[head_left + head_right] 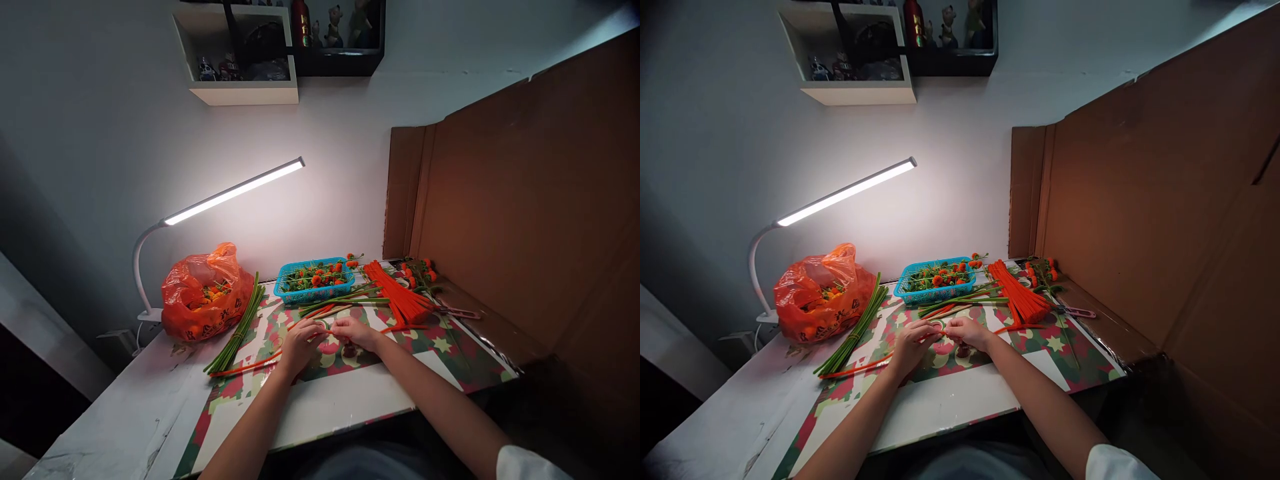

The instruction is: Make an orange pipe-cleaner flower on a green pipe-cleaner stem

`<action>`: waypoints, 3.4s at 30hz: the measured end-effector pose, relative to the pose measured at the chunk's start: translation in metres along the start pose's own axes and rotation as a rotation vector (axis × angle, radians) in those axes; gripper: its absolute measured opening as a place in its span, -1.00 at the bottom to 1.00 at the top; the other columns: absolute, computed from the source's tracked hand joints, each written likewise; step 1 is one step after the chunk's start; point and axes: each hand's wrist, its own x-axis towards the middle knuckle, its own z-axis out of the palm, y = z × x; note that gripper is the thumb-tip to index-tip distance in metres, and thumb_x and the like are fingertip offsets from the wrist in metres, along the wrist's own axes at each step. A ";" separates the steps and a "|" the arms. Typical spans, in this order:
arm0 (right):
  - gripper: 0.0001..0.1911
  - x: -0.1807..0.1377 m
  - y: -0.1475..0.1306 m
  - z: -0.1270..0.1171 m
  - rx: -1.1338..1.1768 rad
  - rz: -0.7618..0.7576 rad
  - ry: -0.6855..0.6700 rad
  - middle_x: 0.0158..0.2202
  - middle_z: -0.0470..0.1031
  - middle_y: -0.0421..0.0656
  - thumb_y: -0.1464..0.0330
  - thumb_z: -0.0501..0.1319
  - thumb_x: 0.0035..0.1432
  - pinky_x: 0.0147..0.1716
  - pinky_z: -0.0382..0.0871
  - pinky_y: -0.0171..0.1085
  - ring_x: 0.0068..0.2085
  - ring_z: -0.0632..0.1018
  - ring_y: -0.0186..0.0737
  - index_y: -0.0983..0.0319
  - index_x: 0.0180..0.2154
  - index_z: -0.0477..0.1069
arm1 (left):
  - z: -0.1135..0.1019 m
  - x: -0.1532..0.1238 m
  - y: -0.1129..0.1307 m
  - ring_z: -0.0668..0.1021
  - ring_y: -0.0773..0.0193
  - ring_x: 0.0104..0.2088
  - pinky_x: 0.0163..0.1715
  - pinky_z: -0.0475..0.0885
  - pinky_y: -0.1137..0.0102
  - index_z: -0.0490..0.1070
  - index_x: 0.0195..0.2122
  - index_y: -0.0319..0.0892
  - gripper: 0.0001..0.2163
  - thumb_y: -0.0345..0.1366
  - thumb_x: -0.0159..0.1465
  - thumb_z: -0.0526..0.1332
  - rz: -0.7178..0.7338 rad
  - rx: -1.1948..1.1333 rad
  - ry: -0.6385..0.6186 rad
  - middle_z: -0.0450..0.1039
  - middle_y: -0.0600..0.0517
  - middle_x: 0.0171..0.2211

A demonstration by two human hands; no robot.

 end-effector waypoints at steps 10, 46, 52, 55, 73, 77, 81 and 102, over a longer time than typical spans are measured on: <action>-0.82 -0.002 0.008 0.011 -0.733 -0.446 0.335 -0.56 0.24 -0.25 0.39 0.10 0.12 -0.47 0.04 -0.34 -0.48 0.26 -0.32 0.22 -0.53 0.23 | 0.000 0.002 -0.003 0.45 0.36 -0.53 -0.55 0.32 0.51 0.47 -0.51 -0.20 -0.75 -0.17 0.22 0.18 -0.245 -0.155 -0.036 0.48 0.07 -0.55; -0.74 -0.002 0.012 0.007 -0.772 -0.437 0.219 -0.59 0.30 -0.24 0.39 0.07 0.18 -0.49 0.04 -0.36 -0.50 0.28 -0.33 0.24 -0.54 0.33 | -0.003 0.000 -0.003 0.53 0.29 -0.34 -0.36 0.41 0.45 0.47 -0.38 -0.12 -0.88 -0.33 0.25 0.15 -0.036 0.027 -0.064 0.53 0.04 -0.35; -0.80 -0.004 0.010 0.005 -1.147 -0.533 0.170 -0.53 0.39 -0.21 0.50 0.11 0.13 -0.43 0.02 -0.32 -0.45 0.31 -0.31 0.25 -0.54 0.33 | -0.007 -0.001 -0.005 0.48 0.31 -0.41 -0.42 0.33 0.48 0.45 -0.45 -0.16 -0.87 -0.34 0.21 0.17 -0.140 -0.005 -0.221 0.47 0.06 -0.44; -0.82 -0.004 0.009 0.006 -1.295 -0.573 0.158 -0.49 0.41 -0.19 0.50 0.10 0.14 -0.39 0.02 -0.30 -0.41 0.33 -0.29 0.25 -0.49 0.37 | -0.008 0.000 -0.006 0.46 0.32 -0.44 -0.43 0.31 0.48 0.44 -0.47 -0.18 -0.88 -0.32 0.19 0.18 -0.227 -0.058 -0.233 0.46 0.07 -0.47; -0.55 -0.001 0.014 0.009 -0.560 -0.279 0.216 -0.63 0.25 -0.26 0.23 -0.09 0.29 -0.54 0.08 -0.37 -0.57 0.28 -0.38 0.26 -0.57 0.28 | -0.004 0.000 0.002 0.51 0.28 -0.35 -0.33 0.40 0.43 0.46 -0.35 -0.13 -0.88 -0.34 0.25 0.14 -0.060 0.057 -0.103 0.51 0.01 -0.34; -0.55 0.003 0.013 0.010 -0.404 -0.201 0.171 -0.64 0.26 -0.25 0.14 0.02 0.20 -0.57 0.10 -0.39 -0.57 0.27 -0.39 0.28 -0.60 0.29 | -0.004 0.000 0.003 0.52 0.25 -0.31 -0.28 0.40 0.39 0.47 -0.35 -0.12 -0.89 -0.34 0.26 0.15 -0.003 0.121 -0.075 0.52 0.01 -0.31; -0.58 0.004 0.011 0.009 -0.362 -0.166 0.113 -0.66 0.21 -0.29 0.11 0.09 0.12 -0.64 0.05 -0.42 -0.61 0.22 -0.43 0.27 -0.60 0.26 | -0.003 -0.001 0.001 0.52 0.27 -0.31 -0.29 0.40 0.40 0.47 -0.36 -0.12 -0.90 -0.34 0.25 0.16 -0.002 0.103 -0.078 0.52 0.01 -0.31; -0.79 -0.002 0.012 0.011 -0.686 -0.365 0.180 -0.61 0.23 -0.28 0.43 0.06 0.10 -0.53 0.04 -0.39 -0.54 0.23 -0.39 0.27 -0.56 0.30 | -0.002 -0.002 -0.001 0.49 0.28 -0.33 -0.33 0.39 0.43 0.42 -0.39 -0.16 -0.90 -0.37 0.23 0.13 -0.117 -0.037 -0.179 0.47 0.02 -0.37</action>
